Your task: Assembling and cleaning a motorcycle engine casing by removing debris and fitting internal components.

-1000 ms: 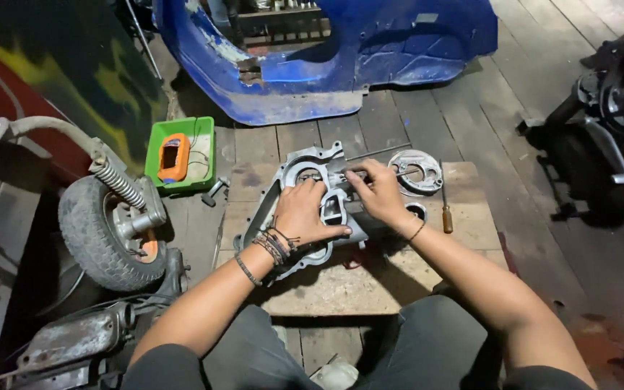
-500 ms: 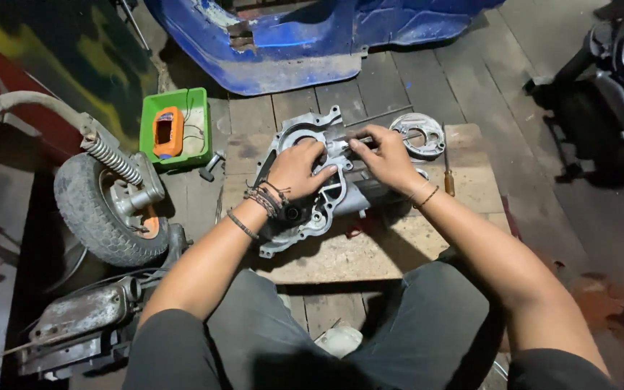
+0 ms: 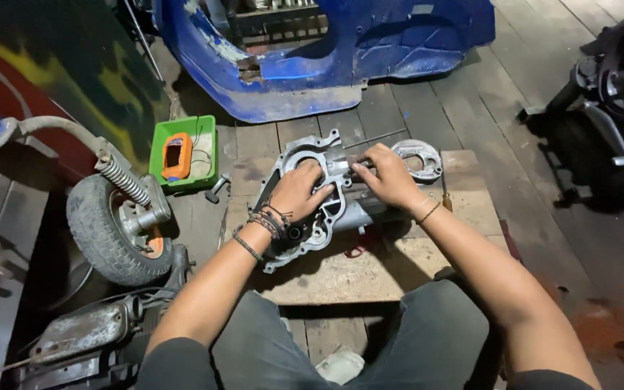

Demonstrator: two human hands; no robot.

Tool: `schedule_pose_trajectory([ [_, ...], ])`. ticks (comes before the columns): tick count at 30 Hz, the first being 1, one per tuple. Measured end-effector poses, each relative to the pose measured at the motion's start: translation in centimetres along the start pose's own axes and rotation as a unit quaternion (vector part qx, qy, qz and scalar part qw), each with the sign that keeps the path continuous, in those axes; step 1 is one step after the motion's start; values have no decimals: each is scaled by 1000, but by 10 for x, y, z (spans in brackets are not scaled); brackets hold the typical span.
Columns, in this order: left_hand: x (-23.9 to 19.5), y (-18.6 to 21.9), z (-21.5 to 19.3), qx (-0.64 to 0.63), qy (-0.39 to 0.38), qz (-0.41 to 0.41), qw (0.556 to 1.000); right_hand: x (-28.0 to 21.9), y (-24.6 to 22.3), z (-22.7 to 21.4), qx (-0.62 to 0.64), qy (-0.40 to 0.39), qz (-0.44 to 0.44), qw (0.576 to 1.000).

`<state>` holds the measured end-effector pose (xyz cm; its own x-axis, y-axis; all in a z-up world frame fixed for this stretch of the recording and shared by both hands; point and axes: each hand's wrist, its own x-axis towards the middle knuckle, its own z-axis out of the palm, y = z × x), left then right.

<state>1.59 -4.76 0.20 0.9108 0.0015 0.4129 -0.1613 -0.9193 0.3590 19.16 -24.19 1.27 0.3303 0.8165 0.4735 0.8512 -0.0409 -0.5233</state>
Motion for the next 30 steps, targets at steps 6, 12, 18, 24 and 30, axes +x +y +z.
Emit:
schedule_pose_trajectory([
  [6, 2, -6, 3, -3, -2, -22, 1000, 13, -20, -4, 30, 4, 19, 999],
  [12, 1, -13, 9, -8, -6, -26, 1000, 12, -4, 1, -32, -11, 3, 999],
  [18, 2, -20, 17, 13, 6, -29, 999, 10, -6, 6, -5, -21, -13, 1000],
  [24, 0, -17, 15, 15, 9, -30, 999, 14, -13, 0, -48, -17, 10, 999],
  [30, -5, -12, 16, 15, 5, -24, 1000, 17, -18, -2, -33, -36, -36, 998],
])
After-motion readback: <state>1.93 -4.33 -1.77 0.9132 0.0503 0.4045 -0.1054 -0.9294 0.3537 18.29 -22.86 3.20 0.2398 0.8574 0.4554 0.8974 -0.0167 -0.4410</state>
